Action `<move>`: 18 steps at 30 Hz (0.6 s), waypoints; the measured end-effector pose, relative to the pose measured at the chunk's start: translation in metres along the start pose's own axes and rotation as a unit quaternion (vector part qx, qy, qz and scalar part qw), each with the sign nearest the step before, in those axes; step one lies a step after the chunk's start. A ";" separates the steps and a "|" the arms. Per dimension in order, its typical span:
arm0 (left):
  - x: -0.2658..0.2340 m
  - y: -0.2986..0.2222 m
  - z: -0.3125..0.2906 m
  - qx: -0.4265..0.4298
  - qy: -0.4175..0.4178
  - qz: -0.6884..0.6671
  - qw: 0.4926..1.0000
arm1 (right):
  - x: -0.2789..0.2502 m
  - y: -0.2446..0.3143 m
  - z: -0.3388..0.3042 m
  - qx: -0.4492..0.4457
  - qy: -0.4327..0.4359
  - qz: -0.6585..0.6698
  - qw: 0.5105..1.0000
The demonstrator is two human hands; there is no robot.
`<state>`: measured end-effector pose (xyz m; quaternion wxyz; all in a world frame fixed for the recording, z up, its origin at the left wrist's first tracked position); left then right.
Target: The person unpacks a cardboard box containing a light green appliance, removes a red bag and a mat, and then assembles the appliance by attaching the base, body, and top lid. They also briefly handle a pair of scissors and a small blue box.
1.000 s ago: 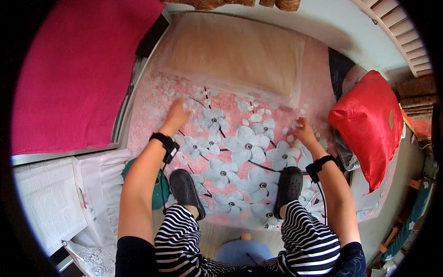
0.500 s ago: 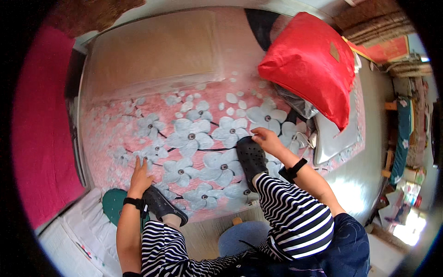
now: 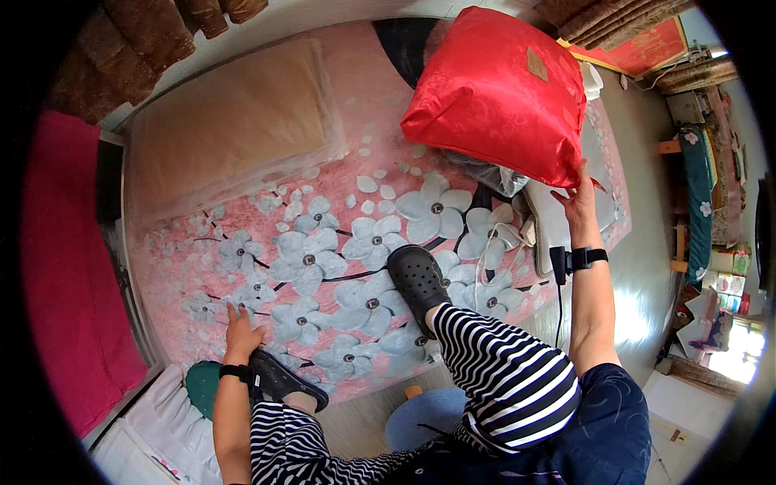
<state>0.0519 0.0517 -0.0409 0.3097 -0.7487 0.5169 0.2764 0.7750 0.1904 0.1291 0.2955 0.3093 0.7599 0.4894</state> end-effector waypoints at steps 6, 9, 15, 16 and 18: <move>0.000 -0.001 0.005 0.008 -0.022 -0.017 1.000 | 0.040 0.009 -0.012 -0.049 0.125 0.016 0.991; 0.001 0.016 0.017 0.019 -0.078 -0.104 0.991 | 0.103 0.018 -0.099 -0.108 0.249 -0.059 0.961; -0.086 -0.034 0.019 0.089 -0.238 -0.478 0.841 | 0.163 0.005 -0.297 -0.220 0.741 -0.331 0.541; -0.105 -0.044 0.018 0.110 -0.247 -0.516 0.813 | 0.166 0.014 -0.321 -0.102 0.836 -0.374 0.390; -0.145 -0.068 -0.013 0.112 -0.221 -0.527 0.813 | 0.152 0.025 -0.336 -0.122 0.915 -0.206 0.325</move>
Point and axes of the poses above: each hand's wrist, its own z-axis towards the middle knuckle, its own x-axis out of the palm, y = z × x, the point moved 3 cm from there along z, towards the middle knuckle, and after that the axes turned 2 degrees about -y, right-handed, at the moved point
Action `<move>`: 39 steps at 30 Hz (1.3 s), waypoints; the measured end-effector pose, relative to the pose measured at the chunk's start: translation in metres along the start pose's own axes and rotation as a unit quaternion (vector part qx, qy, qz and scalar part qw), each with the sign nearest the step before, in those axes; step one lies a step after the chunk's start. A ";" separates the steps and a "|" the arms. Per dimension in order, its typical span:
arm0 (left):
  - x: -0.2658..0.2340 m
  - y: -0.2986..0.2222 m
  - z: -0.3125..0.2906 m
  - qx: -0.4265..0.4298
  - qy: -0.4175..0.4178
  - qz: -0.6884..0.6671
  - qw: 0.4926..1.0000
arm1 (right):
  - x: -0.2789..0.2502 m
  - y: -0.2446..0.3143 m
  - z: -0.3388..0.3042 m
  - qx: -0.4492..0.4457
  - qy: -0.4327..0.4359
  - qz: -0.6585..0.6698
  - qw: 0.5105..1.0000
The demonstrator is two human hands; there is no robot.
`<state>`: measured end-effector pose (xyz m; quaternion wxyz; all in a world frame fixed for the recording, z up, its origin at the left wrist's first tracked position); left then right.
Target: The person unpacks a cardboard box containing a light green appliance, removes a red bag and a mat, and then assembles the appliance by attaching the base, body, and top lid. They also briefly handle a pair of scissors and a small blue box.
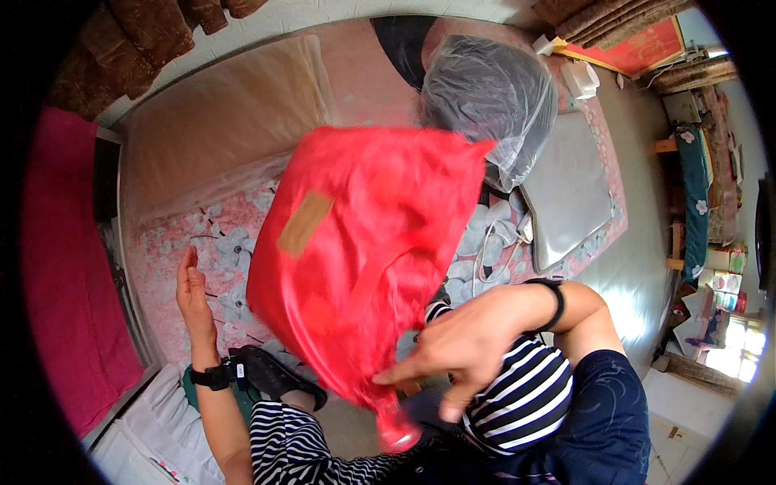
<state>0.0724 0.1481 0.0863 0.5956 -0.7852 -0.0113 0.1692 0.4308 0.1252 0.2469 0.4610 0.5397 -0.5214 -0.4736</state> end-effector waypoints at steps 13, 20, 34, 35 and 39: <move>0.096 0.016 -0.075 0.044 0.349 0.387 0.852 | -0.062 -0.212 -0.219 0.282 -0.845 0.196 0.409; 0.092 0.027 -0.062 0.050 0.367 0.353 0.859 | -0.056 -0.337 -0.275 0.128 -0.848 0.399 0.325; 0.091 0.031 -0.064 0.064 0.352 0.348 0.866 | -0.085 -0.253 -0.202 0.252 -0.814 -0.010 0.523; 0.091 0.031 -0.064 0.063 0.351 0.347 0.867 | -0.087 -0.245 -0.189 0.231 -0.800 0.007 0.554; 0.091 0.027 -0.063 0.043 0.358 0.344 0.867 | -0.083 -0.200 -0.137 0.226 -0.756 -0.023 0.614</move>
Point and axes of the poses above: each hand's wrist, its own z-axis towards the middle knuckle, its own x-axis out of the palm, y = z × x, the point moved 3 cm from there along z, towards the middle knuckle, and after that the axes turned 2 degrees about -y, right-handed, at the moved point
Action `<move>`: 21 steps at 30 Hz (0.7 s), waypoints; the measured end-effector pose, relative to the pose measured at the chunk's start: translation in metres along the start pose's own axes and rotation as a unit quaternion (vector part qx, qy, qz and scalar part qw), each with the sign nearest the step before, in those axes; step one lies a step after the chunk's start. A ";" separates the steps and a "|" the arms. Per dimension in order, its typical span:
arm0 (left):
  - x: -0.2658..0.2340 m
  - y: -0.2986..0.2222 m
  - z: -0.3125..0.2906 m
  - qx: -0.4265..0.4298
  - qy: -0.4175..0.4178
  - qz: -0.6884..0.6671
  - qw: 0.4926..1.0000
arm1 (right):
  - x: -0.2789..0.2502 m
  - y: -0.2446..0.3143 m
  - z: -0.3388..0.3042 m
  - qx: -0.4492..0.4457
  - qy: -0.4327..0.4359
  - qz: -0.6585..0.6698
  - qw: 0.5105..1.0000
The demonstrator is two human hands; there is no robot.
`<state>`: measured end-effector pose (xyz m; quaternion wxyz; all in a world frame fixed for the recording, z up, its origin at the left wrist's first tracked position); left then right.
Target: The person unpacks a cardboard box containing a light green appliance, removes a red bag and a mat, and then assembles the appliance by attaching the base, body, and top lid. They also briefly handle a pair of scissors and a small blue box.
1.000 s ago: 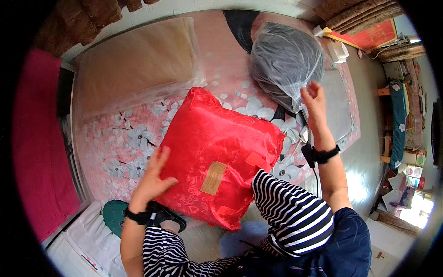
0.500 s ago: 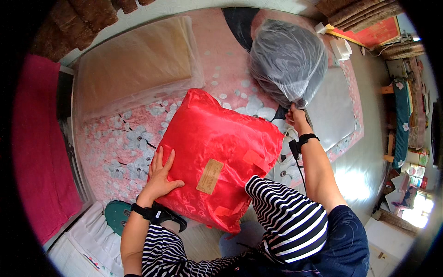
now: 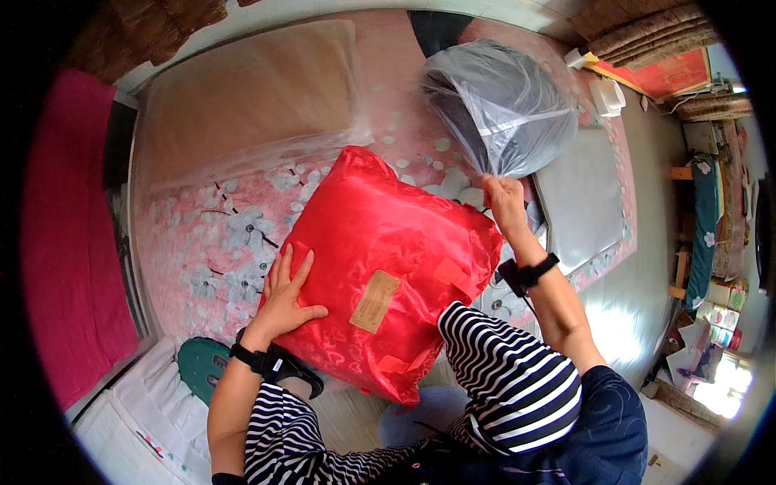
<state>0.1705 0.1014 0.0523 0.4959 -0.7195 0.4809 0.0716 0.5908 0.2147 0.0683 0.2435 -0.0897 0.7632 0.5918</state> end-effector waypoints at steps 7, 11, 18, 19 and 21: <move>0.000 0.007 0.002 0.030 -0.023 -0.024 0.999 | 0.016 0.180 -0.095 -0.060 0.221 0.027 0.973; -0.016 0.027 0.004 0.015 -0.109 -0.312 0.944 | -0.002 0.217 -0.108 -0.345 0.312 0.065 0.883; -0.072 -0.053 0.021 0.141 -0.249 -0.418 0.862 | -0.080 0.026 0.076 -0.074 -0.068 -0.110 0.989; -0.075 -0.069 0.026 0.166 -0.246 -0.352 0.888 | -0.072 -0.011 0.089 0.035 -0.040 -0.072 0.996; -0.085 -0.110 0.029 0.208 -0.254 -0.239 0.914 | -0.048 -0.033 0.097 0.080 0.027 -0.046 0.995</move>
Point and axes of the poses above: each hand's wrist, its own z-axis towards the middle knuckle, its own x-axis out of the palm, y = z × x, the point moved 3 cm from there along z, towards the middle knuckle, and after that the axes turned 2 degrees about -y, right-handed, at the moved point
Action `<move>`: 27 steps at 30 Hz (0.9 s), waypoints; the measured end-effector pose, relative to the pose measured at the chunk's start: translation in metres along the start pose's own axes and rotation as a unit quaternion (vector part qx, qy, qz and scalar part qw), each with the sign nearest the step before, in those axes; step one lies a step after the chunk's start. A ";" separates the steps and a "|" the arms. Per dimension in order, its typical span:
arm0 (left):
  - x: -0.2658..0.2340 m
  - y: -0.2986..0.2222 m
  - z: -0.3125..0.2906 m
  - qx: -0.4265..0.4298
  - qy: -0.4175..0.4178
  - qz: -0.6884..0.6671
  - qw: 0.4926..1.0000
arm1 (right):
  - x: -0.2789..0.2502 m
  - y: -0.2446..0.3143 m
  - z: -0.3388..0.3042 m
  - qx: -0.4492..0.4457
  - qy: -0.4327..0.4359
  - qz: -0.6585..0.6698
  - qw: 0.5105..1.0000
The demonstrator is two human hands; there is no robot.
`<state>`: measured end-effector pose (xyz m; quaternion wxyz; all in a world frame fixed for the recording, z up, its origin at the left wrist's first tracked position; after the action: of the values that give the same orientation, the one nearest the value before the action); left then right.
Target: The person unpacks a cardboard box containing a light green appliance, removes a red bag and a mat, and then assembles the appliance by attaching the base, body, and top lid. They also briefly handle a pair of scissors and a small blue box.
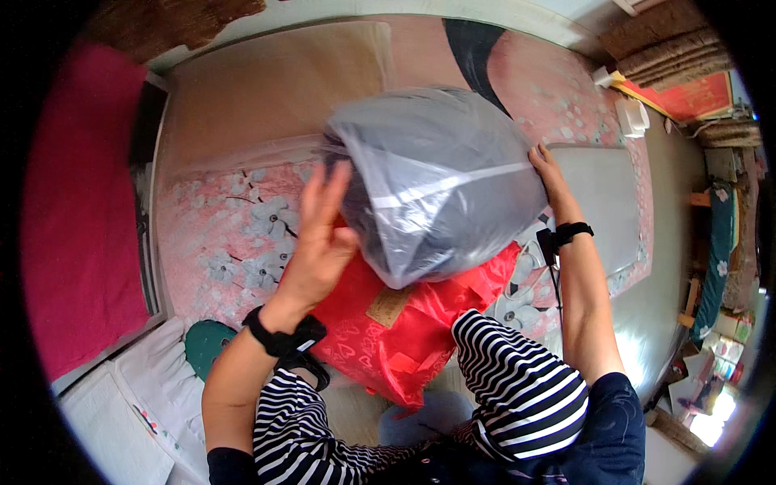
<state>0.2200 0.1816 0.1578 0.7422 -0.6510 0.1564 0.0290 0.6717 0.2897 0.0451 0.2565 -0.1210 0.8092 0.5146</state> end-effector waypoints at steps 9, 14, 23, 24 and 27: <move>0.031 0.045 -0.008 -0.257 -0.123 -0.261 0.922 | -0.007 -0.027 -0.008 0.205 0.110 0.209 0.950; 0.025 0.058 -0.002 -0.289 -0.048 -0.429 0.854 | -0.033 -0.051 -0.020 0.157 0.173 0.258 0.937; -0.106 0.077 -0.084 -0.280 -0.168 -0.489 0.809 | 0.043 0.116 -0.125 -0.048 0.141 0.299 0.943; -0.128 0.082 -0.081 -0.265 -0.189 -0.434 0.840 | 0.060 0.132 -0.122 -0.079 0.139 0.332 0.930; -0.202 0.077 -0.042 -0.070 -0.190 0.164 0.966 | 0.103 0.178 -0.099 -0.153 0.116 0.309 0.932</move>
<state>0.0011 0.1847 0.1339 0.6961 -0.6492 0.1152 0.2842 0.4745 0.2863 0.1608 -0.0321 0.0386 0.7421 0.6684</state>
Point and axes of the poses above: each hand's wrist, its own z-axis towards the middle knuckle, its own x-axis out of the palm, y = z × x, the point moved 3 cm from there along z, towards the middle knuckle, and after that the axes turned 2 degrees about -y, right-handed, at the moved point
